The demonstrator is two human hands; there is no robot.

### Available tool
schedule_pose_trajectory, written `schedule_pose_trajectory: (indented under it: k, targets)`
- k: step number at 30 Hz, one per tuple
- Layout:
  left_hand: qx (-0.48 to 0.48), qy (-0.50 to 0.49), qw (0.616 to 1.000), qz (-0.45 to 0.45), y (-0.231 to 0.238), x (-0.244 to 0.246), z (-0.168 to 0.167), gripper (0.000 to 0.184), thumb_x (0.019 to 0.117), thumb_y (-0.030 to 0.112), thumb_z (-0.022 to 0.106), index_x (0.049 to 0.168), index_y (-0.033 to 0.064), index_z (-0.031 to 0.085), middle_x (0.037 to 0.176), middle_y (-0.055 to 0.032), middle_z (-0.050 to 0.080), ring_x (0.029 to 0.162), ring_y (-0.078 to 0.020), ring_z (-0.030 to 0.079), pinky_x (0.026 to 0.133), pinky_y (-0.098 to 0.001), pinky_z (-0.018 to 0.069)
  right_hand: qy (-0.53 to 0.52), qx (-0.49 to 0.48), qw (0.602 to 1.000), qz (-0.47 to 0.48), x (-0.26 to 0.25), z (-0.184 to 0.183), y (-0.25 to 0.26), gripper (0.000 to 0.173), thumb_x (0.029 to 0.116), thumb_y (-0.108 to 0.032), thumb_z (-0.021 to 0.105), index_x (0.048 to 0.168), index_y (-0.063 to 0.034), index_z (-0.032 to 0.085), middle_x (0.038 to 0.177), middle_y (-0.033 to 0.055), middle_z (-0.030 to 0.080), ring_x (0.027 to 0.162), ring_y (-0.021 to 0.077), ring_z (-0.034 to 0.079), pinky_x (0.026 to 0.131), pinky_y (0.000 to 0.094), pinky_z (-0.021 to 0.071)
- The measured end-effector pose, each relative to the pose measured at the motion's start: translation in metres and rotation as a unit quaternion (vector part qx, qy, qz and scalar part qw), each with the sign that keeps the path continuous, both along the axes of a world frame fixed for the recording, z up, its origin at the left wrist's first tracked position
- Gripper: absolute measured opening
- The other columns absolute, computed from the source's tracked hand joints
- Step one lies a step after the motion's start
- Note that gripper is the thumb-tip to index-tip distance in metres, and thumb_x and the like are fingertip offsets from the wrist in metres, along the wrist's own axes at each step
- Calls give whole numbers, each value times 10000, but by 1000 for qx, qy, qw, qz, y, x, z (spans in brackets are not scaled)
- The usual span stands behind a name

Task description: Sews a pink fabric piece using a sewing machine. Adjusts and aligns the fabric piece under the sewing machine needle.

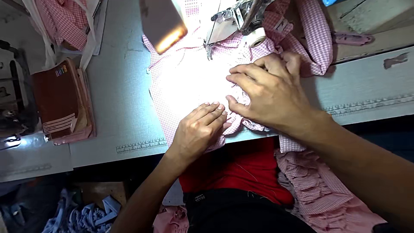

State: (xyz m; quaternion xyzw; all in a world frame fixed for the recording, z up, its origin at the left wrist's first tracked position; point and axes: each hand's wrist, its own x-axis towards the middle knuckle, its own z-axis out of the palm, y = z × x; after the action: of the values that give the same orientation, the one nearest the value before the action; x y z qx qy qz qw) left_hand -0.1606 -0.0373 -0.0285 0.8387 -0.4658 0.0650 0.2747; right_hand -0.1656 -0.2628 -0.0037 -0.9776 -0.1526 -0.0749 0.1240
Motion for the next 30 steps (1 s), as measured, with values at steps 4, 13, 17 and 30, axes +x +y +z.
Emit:
schedule_pose_trajectory:
  k: [4, 13, 17, 30]
  targets:
    - [-11, -1, 1000, 0, -1, 2, -1, 234, 1017, 215, 638, 1093, 64, 799, 1197, -92, 758, 1221, -224, 682, 1117, -371, 497, -19, 23, 999, 34, 3, -4, 1, 298, 978, -114, 514, 1169, -141, 742, 1225, 116, 676, 1122, 395, 575, 964, 622, 336]
    - [13, 2, 1000, -14, 1, 32, 0, 251, 1015, 283, 649, 1118, 117, 808, 1253, -41, 744, 1281, -238, 640, 1154, -466, 438, -18, 0, 1000, -6, 37, -8, -7, 318, 1038, -193, 442, 1187, -172, 723, 1154, 140, 670, 1138, 418, 576, 977, 659, 321]
    - [10, -4, 1000, -26, 3, 54, -5, 279, 1034, 329, 616, 1155, 161, 803, 1297, -4, 729, 1332, -231, 606, 1196, -513, 365, -26, -7, 999, -24, 55, -10, -9, 332, 1044, -214, 433, 1214, -189, 718, 1186, 166, 673, 1183, 447, 570, 999, 681, 319]
    - [20, 29, 999, -40, 2, 89, -7, 379, 1040, 415, 570, 1255, 169, 761, 1350, 11, 701, 1397, -228, 546, 1228, -560, 288, -52, 121, 990, -58, 29, -16, 27, 290, 1063, -191, 497, 1222, -86, 715, 1184, 142, 685, 1115, 330, 619, 967, 452, 483]
